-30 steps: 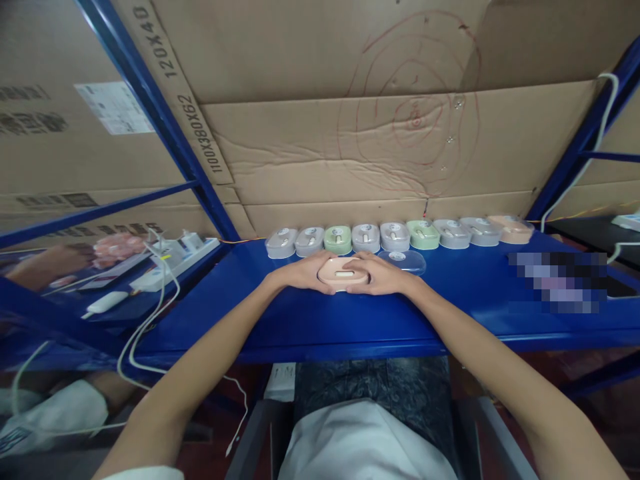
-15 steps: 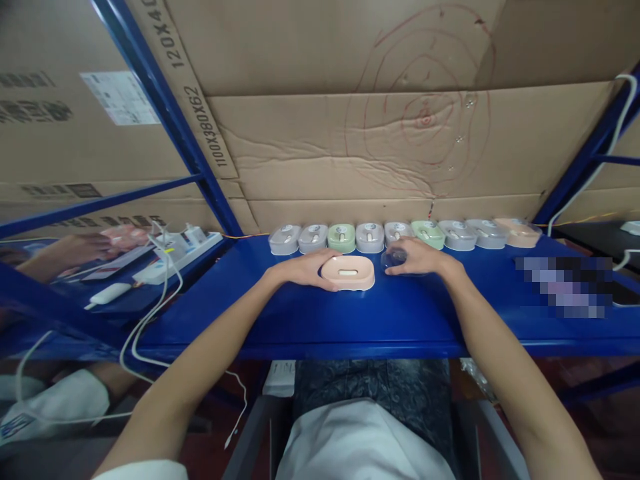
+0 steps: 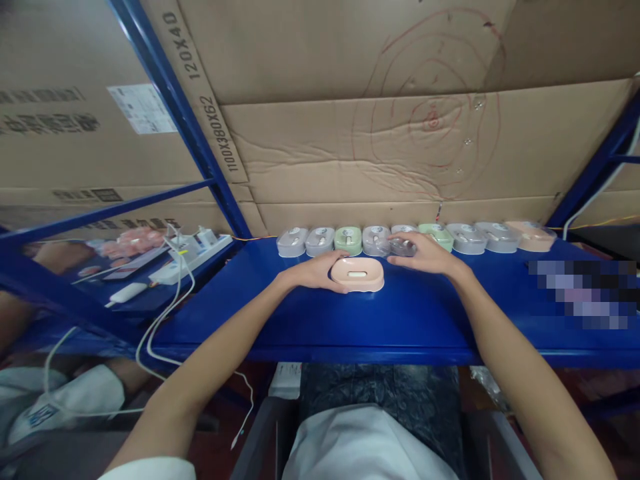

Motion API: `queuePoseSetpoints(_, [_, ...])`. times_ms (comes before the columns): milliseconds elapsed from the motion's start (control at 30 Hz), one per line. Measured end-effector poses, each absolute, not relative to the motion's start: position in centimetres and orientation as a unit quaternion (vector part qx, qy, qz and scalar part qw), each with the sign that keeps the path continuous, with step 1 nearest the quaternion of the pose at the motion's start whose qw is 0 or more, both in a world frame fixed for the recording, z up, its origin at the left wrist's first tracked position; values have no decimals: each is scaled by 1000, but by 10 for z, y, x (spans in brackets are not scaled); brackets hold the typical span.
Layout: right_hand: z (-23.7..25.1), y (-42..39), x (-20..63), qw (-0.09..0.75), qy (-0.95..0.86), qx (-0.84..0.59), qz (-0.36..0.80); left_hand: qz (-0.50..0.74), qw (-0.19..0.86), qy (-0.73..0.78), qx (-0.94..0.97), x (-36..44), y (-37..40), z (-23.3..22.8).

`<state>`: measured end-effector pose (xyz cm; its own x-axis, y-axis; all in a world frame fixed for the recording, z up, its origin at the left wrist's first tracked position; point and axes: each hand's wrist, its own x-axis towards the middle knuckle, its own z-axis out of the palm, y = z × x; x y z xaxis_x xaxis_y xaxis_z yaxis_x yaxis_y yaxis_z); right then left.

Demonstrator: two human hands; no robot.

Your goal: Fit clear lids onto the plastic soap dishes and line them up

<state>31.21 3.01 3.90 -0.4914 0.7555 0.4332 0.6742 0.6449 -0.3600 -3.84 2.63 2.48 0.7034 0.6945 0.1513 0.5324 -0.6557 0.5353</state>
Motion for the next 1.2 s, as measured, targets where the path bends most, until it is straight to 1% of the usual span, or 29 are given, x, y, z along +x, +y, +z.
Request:
queuePoseSetpoints(100, [39,21,295,319,-871,-363,89,182,229,352,889,-33,26,19])
queuePoseSetpoints(200, [28,17,275,319,-890,-307,110,217,232,352,880,-26,27,9])
queuePoseSetpoints(300, [12,19,260,319,-896,-283,124,254,250,340,870,-21,30,-2])
queuePoseSetpoints(467, [-1,22,253,330,-895,-272,125,256,254,330,872,-21,36,-8])
queuePoseSetpoints(867, [4,18,254,321,-903,-259,116,247,269,308,878,-20,27,6])
queuePoseSetpoints(1200, [2,18,254,317,-907,-257,103,251,261,312,878,-20,28,4])
